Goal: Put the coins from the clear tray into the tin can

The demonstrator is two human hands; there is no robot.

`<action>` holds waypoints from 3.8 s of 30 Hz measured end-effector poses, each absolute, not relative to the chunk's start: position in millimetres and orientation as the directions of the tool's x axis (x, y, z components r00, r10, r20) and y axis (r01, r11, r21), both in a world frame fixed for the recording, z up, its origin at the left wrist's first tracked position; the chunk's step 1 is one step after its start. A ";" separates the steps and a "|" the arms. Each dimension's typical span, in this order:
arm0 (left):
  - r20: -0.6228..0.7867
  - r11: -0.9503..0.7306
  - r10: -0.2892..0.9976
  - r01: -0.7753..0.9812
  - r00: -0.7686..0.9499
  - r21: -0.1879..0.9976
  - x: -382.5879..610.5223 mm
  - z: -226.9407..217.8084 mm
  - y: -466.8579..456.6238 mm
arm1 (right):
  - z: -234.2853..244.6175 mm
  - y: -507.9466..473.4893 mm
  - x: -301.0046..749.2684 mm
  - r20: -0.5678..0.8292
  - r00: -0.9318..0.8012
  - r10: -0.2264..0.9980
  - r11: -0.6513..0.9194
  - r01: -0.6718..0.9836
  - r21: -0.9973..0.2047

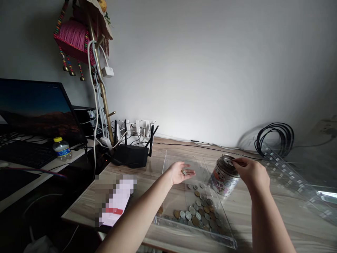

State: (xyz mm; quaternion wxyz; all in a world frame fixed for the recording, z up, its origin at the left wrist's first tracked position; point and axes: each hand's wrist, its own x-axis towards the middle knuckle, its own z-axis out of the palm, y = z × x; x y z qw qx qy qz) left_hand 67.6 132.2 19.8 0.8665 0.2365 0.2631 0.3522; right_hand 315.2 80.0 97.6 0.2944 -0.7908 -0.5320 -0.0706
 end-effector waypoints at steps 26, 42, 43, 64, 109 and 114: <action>-0.305 0.580 0.806 -0.572 0.508 0.580 68.3 16.1 135.6 | 121.5 113.7 316.7 0.211 0.296 0.932 -0.255 0.946 -0.202; -0.249 0.611 0.769 -0.561 0.589 0.559 61.4 20.7 134.7 | 79.1 74.9 210.8 0.427 -0.315 0.848 0.436 0.872 -0.224; -0.238 0.614 0.759 -0.547 0.605 0.569 61.4 21.2 134.6 | 69.6 74.9 199.9 0.374 -0.389 0.842 0.493 0.836 -0.242; -0.273 0.590 0.788 -0.551 0.551 0.591 67.1 20.6 133.7 | 106.2 82.4 305.3 0.461 0.323 0.826 -0.224 0.940 -0.258; -0.228 0.332 0.881 -0.198 0.415 0.922 63.8 14.1 137.8 | 34.2 46.1 237.9 -0.275 -0.510 0.815 0.480 0.860 -0.170; -0.092 0.006 0.881 0.185 0.465 0.983 62.4 19.8 128.4 | 39.7 38.4 233.0 -0.402 -0.459 0.792 0.458 0.883 -0.105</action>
